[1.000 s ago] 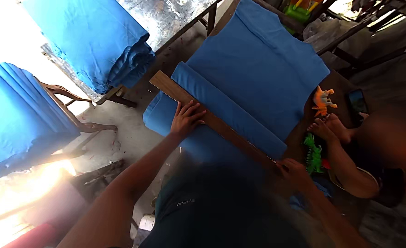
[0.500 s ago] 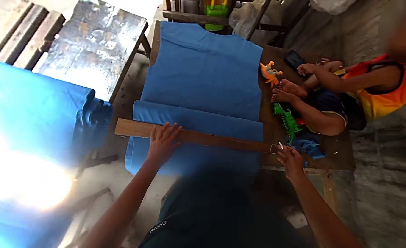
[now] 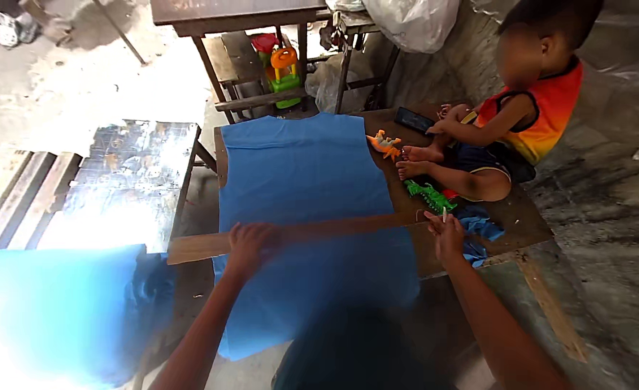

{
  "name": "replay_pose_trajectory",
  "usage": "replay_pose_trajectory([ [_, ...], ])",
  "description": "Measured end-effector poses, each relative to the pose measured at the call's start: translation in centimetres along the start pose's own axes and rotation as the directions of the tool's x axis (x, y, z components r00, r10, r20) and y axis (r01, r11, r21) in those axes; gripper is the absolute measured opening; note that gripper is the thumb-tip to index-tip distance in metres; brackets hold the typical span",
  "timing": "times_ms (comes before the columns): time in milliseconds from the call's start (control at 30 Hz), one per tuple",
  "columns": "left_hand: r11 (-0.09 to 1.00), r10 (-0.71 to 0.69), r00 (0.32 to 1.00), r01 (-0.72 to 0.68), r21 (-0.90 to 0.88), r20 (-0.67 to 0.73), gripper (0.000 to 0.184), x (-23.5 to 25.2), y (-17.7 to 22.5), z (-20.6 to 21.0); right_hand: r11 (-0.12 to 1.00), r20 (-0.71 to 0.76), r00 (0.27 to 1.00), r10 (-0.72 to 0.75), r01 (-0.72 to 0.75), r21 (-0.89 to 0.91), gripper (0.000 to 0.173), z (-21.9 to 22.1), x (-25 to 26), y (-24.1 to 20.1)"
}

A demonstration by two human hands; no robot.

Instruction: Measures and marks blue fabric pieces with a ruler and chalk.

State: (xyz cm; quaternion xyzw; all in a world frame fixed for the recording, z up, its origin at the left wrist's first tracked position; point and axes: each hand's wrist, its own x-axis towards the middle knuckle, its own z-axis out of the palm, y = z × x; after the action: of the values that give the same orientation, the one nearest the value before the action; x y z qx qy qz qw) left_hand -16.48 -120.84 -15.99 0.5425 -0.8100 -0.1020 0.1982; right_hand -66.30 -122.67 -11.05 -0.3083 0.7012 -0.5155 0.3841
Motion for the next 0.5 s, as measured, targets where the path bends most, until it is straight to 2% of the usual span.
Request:
replay_pose_trajectory([
  [133,0.995,-0.096,0.995,0.097,-0.029,0.036,0.055,3.9,-3.3,0.9,0.996,0.058,0.998,-0.027,0.022,0.082,0.046,5.1,7.2,2.0],
  [233,0.985,-0.171,0.982,0.173,-0.024,0.083,0.053,5.8,-3.9,1.6,0.995,0.091,0.996,-0.02,0.01,0.103,0.046,7.4,11.1,3.4],
  [367,0.976,-0.214,0.969,0.217,-0.019,0.121,0.052,6.7,-4.4,2.4,0.992,0.077,0.997,-0.008,-0.002,0.128,0.043,8.7,12.9,5.0],
  [500,0.974,-0.224,0.966,0.226,0.0,0.131,0.052,6.6,-4.6,2.5,0.992,0.046,0.999,0.002,-0.008,0.124,0.042,9.4,12.4,5.4],
])
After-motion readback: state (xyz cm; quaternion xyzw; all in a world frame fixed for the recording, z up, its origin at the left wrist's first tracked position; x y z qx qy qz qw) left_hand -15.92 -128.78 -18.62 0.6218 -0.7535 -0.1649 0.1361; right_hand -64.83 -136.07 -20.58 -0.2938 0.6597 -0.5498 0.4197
